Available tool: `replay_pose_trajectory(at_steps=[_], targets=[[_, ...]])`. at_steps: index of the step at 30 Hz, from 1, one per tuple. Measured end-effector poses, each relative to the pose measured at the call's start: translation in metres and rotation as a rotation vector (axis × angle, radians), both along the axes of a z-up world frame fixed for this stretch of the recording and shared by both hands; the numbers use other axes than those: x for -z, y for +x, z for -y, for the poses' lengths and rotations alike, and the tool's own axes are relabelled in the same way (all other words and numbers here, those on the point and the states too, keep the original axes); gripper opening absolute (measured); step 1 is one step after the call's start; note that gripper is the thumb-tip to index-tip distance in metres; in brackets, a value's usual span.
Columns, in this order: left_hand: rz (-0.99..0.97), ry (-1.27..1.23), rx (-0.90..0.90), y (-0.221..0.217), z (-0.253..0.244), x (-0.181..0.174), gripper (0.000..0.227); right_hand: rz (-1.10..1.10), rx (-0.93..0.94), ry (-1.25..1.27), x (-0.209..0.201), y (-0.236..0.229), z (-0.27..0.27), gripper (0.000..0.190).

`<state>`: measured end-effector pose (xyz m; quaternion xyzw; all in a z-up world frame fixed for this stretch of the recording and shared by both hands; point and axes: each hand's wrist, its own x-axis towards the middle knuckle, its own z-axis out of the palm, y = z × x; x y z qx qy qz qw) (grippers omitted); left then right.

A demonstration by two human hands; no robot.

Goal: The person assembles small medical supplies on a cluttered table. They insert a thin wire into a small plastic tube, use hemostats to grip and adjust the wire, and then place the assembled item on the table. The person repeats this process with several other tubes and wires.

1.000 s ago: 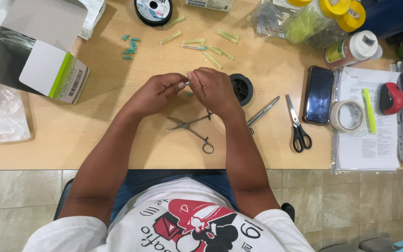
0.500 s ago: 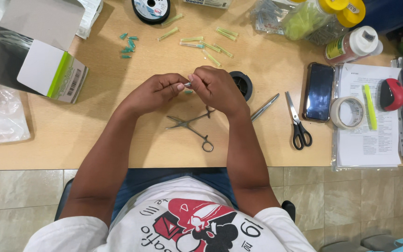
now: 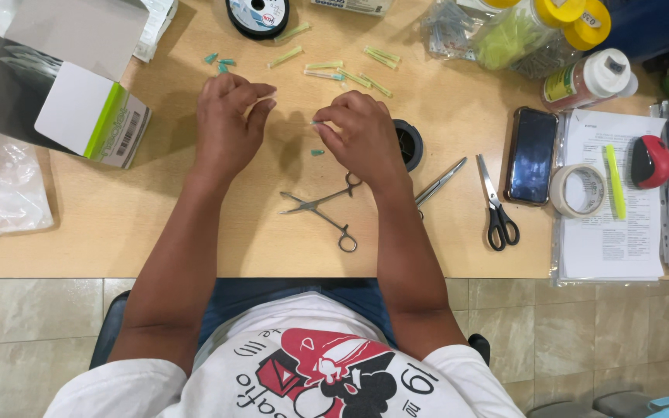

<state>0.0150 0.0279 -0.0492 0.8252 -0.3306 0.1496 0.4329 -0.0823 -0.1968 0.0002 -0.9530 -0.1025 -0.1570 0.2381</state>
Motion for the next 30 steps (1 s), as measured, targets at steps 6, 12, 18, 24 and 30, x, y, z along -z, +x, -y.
replay_pose_trajectory(at_steps=[6, 12, 18, 24, 30], targets=[[0.006, 0.203, 0.051, 0.000, 0.001, 0.012, 0.020, -0.092, 0.028, -0.032, 0.013, 0.001, -0.005, 0.015], [-0.038, 0.282, 0.043, 0.001, 0.004, 0.027, 0.021, -0.012, 0.092, 0.005, 0.030, 0.008, 0.028, 0.016], [-0.031, 0.219, 0.032, 0.006, 0.007, 0.034, 0.019, -0.186, 0.342, 0.037, -0.036, -0.042, 0.054, 0.059], [-0.006, 0.104, 0.045, -0.006, 0.008, 0.010, 0.010, -0.598, 0.465, 0.028, -0.028, -0.070, 0.047, 0.111], [-0.143, -0.107, 0.148, -0.031, 0.018, -0.023, 0.008, -0.270, 0.436, 0.202, -0.051, -0.087, 0.026, 0.101]])
